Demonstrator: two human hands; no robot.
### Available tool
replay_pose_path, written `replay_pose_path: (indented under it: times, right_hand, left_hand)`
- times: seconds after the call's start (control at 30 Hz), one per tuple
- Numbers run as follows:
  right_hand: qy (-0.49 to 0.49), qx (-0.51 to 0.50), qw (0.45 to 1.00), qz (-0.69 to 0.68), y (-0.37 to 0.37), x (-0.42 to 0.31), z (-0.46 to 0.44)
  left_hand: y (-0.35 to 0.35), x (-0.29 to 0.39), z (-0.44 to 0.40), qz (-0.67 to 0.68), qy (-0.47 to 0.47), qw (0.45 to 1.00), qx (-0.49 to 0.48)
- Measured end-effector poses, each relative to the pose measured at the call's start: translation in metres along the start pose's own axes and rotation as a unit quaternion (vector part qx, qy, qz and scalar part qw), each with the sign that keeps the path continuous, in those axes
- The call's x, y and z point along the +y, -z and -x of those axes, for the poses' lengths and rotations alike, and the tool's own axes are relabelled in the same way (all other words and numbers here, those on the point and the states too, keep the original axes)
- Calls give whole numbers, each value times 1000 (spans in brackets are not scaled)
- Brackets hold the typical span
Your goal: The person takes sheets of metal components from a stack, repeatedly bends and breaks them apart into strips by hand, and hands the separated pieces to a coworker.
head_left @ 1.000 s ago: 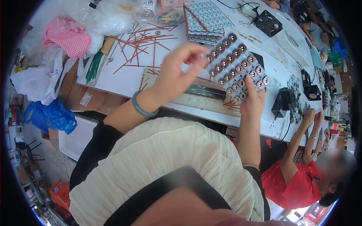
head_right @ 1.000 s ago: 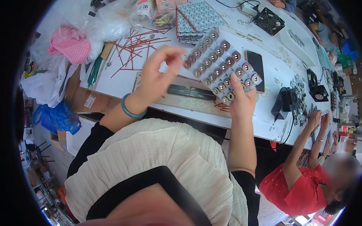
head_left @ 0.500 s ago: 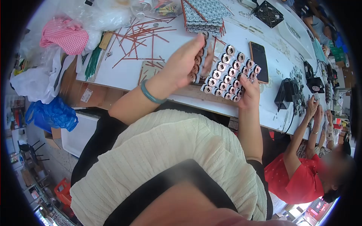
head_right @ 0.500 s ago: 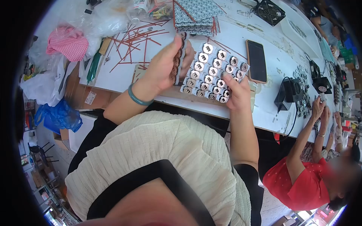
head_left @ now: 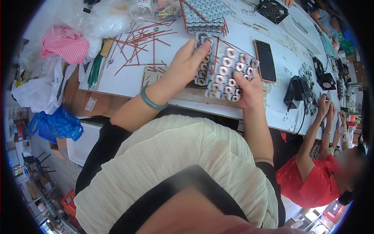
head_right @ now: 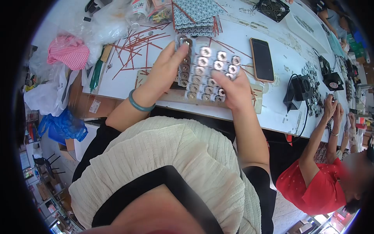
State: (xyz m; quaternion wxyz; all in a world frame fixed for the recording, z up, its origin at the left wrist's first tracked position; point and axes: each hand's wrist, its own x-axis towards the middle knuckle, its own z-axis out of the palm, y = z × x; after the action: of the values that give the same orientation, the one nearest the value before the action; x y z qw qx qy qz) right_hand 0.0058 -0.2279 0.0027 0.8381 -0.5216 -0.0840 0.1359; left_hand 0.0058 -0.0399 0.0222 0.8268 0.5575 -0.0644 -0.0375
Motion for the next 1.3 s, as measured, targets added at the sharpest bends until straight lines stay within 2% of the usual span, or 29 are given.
replay_pose_path:
  times: [0.07,0.1,0.13,0.17,0.2,0.23,0.27,0.3,0.33,0.37,0.4,0.47,0.53,0.57,0.6,0.63,0.73,0.8,0.87,0.93,0.97,1.07,1.1,1.2,1.23,1.3]
  right_hand:
    - [6,32,995,96,-5,0,0]
    - [20,40,991,124,-7,0,-1]
    - [38,47,987,152,-8,-1,-4]
    - [-15,24,998,59,-10,0,-1]
    - [-16,-47,999,-17,-10,2,-3]
    - [-19,-118,988,-93,-8,8,-5]
    - [-21,-187,967,-170,-6,15,-7]
    - [-17,-84,987,-140,-9,17,-8]
    - [-6,-37,994,-98,-12,15,-8]
    - [6,10,998,-57,-17,10,-8]
    - [18,58,998,-17,-22,5,-9]
    - [52,89,988,117,-22,5,-11]
    - [109,117,947,277,-25,4,-12]
    - [145,111,933,312,-27,4,-13]
    - [111,88,957,254,-26,4,-13]
    - [76,64,976,195,-24,4,-13]
    - [-30,-12,999,10,-19,2,-14]
    - [-97,-61,987,-113,-17,0,-16]
    - [-73,31,994,-79,-29,4,-22]
    - [-49,94,994,-23,-35,-4,-28]
    - [-38,114,991,-56,-36,-11,-30]
    - [28,26,986,160,-39,-13,-35]
    - [120,24,960,251,-41,-6,-39]
    - [192,90,911,355,-52,4,-44]
    - [268,77,861,425,-48,11,-49]
    - [323,83,834,439,-44,14,-53]
  left_hand:
    - [-1,-12,2,-129,-126,983,-31]
    - [-1,-14,6,-98,-125,985,-61]
    - [-3,-13,6,-28,-68,995,-71]
    - [-7,-10,7,42,-11,996,-79]
    - [-10,-9,8,114,48,989,-86]
    - [5,-18,-2,362,60,870,-328]
    - [5,-22,-1,303,54,921,-239]
    - [-5,-12,2,239,46,959,-147]
    - [-11,-6,3,172,35,983,-52]
    - [-5,-9,-3,9,-12,1000,4]
    - [-1,-13,-5,-47,-42,998,9]
    - [4,-20,-4,-158,-94,983,20]
    - [-6,-20,0,-96,-89,991,19]
    - [-10,-20,2,-86,-93,992,13]
    - [-12,-19,3,-76,-94,993,8]
    - [-10,-9,4,-166,-92,980,-66]
    - [-18,-5,8,48,16,998,-40]
    - [-5,-18,3,144,45,985,-82]
    - [2,-23,-2,261,55,953,-145]
    - [3,-24,-11,87,15,995,-39]
    - [2,-24,-14,-1,-7,1000,16]
    - [-10,-19,-14,109,4,994,20]
    - [-10,-22,-14,170,24,985,27]
    - [-17,-28,-18,233,16,972,36]
    - [-16,-31,-18,141,-1,988,64]
    - [-14,-31,-20,161,-22,984,73]
